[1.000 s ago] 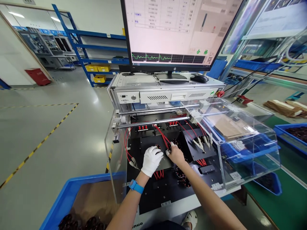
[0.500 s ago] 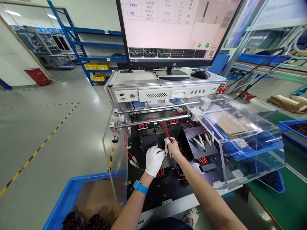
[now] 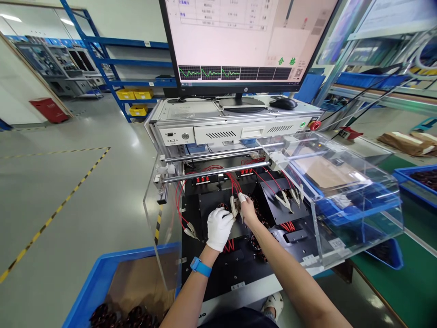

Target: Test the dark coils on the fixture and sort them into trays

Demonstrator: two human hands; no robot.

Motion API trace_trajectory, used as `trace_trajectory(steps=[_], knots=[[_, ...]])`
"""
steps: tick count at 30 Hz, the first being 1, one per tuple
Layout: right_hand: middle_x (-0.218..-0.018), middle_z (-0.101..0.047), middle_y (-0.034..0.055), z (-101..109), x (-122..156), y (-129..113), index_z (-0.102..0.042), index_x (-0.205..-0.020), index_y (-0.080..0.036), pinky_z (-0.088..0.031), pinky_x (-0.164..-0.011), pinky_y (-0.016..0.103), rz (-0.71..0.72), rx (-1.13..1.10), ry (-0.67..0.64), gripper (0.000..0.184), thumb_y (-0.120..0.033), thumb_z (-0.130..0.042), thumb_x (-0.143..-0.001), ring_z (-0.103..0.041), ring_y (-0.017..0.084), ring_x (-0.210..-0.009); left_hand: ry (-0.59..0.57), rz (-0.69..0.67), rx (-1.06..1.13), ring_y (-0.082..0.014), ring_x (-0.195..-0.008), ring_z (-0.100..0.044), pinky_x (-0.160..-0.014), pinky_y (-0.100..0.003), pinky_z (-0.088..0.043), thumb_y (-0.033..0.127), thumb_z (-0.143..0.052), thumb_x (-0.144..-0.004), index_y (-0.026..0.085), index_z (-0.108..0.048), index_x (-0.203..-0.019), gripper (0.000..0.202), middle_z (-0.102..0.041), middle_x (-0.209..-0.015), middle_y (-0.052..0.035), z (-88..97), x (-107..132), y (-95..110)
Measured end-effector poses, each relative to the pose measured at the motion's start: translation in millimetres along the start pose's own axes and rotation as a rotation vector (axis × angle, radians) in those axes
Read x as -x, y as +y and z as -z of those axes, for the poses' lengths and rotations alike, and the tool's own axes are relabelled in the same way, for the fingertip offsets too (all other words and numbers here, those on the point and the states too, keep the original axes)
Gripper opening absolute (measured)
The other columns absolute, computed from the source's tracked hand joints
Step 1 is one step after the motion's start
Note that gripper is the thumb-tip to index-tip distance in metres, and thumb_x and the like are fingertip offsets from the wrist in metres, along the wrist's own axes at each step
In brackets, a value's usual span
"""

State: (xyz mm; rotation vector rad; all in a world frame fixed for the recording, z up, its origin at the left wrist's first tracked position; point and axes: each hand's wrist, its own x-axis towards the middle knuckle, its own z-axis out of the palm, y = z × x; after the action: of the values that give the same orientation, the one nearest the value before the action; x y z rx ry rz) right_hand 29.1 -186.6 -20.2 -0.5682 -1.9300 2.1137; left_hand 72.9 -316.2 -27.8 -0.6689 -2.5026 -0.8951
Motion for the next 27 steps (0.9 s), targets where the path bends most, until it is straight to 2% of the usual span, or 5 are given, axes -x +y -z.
trace_trajectory(steps=[14,17,20,23,27], knots=[[-0.079,-0.058,0.0036,0.2,-4.0,3.5,-0.049,-0.096,-0.017,-0.047,-0.051,0.026,-0.048,-0.087,0.155,0.043,-0.05,-0.055,-0.068,-0.057,0.015,-0.061,0.038,0.021,-0.037,-0.0238,-0.108,-0.049,-0.093,-0.041,-0.039,0.024,-0.056,-0.079,0.029,-0.067,-0.087,0.014,-0.061,-0.106,-0.0015,10.4,9.9,3.5],[-0.095,-0.059,0.0085,10.8,-6.4,8.5,-0.046,-0.11,-0.015,-0.05,-0.065,0.03,0.048,0.051,0.161,0.053,-0.047,-0.056,-0.069,-0.059,0.019,-0.078,0.152,0.188,-0.041,-0.026,-0.121,-0.038,-0.102,-0.044,-0.031,0.026,-0.051,-0.081,0.025,-0.055,-0.112,0.032,-0.047,-0.128,-0.0064,20.1,38.4,-3.8],[-0.111,-0.055,0.0131,15.9,5.6,3.8,-0.044,-0.12,-0.013,-0.046,-0.084,0.036,0.309,0.308,0.126,0.055,-0.041,-0.055,-0.073,-0.054,0.022,-0.1,0.348,0.618,0.045,-0.0301,-0.125,-0.032,-0.104,-0.048,-0.026,0.035,-0.052,-0.079,0.015,-0.034,-0.129,0.057,-0.037,-0.134,-0.0167,23.3,68.8,-24.0],[-0.118,-0.054,0.0102,8.4,29.8,-12.8,-0.05,-0.12,-0.018,-0.04,-0.093,0.036,0.648,0.574,-0.131,0.04,-0.028,-0.05,-0.08,-0.049,0.02,-0.108,0.373,1.06,0.259,-0.0321,-0.115,-0.044,-0.098,-0.049,-0.034,0.042,-0.048,-0.079,0.011,-0.039,-0.122,0.053,-0.048,-0.12,-0.0205,22.0,81.5,-48.5],[-0.123,-0.052,0.0041,-15.2,50.5,-29.3,-0.067,-0.093,-0.024,-0.027,-0.104,0.04,1.025,0.956,-0.678,0.027,-0.011,-0.05,-0.077,-0.035,0.021,-0.123,0.334,1.105,0.38,-0.026,-0.104,-0.053,-0.094,-0.041,-0.039,0.037,-0.042,-0.082,0.015,-0.052,-0.104,0.033,-0.058,-0.104,-0.013,27.2,71.2,-60.4]])
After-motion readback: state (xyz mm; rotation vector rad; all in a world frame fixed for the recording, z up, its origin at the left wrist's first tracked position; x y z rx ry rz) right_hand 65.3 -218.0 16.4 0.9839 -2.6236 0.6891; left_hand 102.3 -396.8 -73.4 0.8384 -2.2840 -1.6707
